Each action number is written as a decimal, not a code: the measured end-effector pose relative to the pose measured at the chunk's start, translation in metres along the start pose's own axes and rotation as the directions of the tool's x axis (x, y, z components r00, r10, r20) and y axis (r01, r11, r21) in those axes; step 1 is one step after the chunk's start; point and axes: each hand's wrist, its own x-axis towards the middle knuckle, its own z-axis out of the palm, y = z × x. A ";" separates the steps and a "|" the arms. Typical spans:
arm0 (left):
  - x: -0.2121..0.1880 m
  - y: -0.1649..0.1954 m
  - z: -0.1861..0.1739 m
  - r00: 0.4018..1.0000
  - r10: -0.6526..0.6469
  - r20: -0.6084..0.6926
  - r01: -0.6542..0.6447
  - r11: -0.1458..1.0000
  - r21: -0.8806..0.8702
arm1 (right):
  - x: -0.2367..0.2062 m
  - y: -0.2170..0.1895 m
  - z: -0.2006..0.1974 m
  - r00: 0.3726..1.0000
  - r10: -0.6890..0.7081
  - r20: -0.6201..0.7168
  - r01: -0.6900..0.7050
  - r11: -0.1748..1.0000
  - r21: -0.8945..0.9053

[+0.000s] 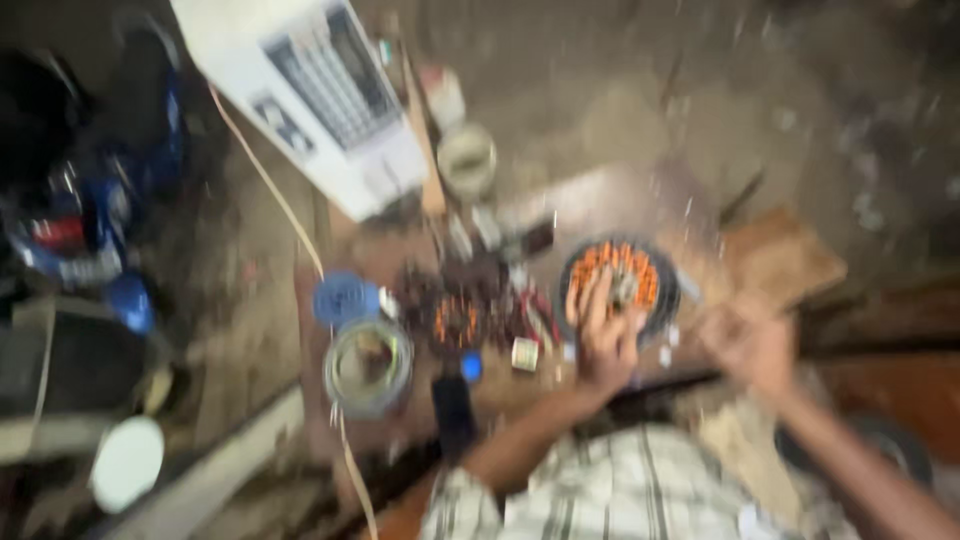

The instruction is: The person works on a motor stator, using a screwdriver to adjust copper windings and a lighter to heat and seal wire ends. They also use pliers to cut a wire and manipulate small components on a cluttered workbench.

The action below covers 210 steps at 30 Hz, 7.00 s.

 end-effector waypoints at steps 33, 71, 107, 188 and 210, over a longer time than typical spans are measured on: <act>-0.039 0.020 -0.130 0.916 -0.397 -0.052 0.392 0.916 -0.090 | -0.122 0.117 0.068 0.722 0.219 0.657 0.160 0.871 -0.465; -0.357 0.103 -0.063 0.293 -0.939 -0.180 0.952 0.270 0.142 | -0.156 0.116 0.074 0.326 -0.063 0.943 0.364 0.929 -0.064; -0.233 -0.162 -0.061 -0.082 -0.994 -0.074 0.991 -0.089 0.104 | -0.208 0.136 0.042 0.519 -0.038 0.854 0.106 0.994 -0.020; -0.258 0.043 0.025 0.320 -0.910 0.262 0.455 -0.095 -0.886 | -0.194 0.054 0.103 0.514 0.140 0.846 -0.667 0.686 0.292; -0.224 -0.009 -0.018 -0.058 -0.953 0.297 0.202 -0.303 -0.931 | -0.176 0.080 0.093 0.115 0.379 0.918 -0.778 0.609 -0.154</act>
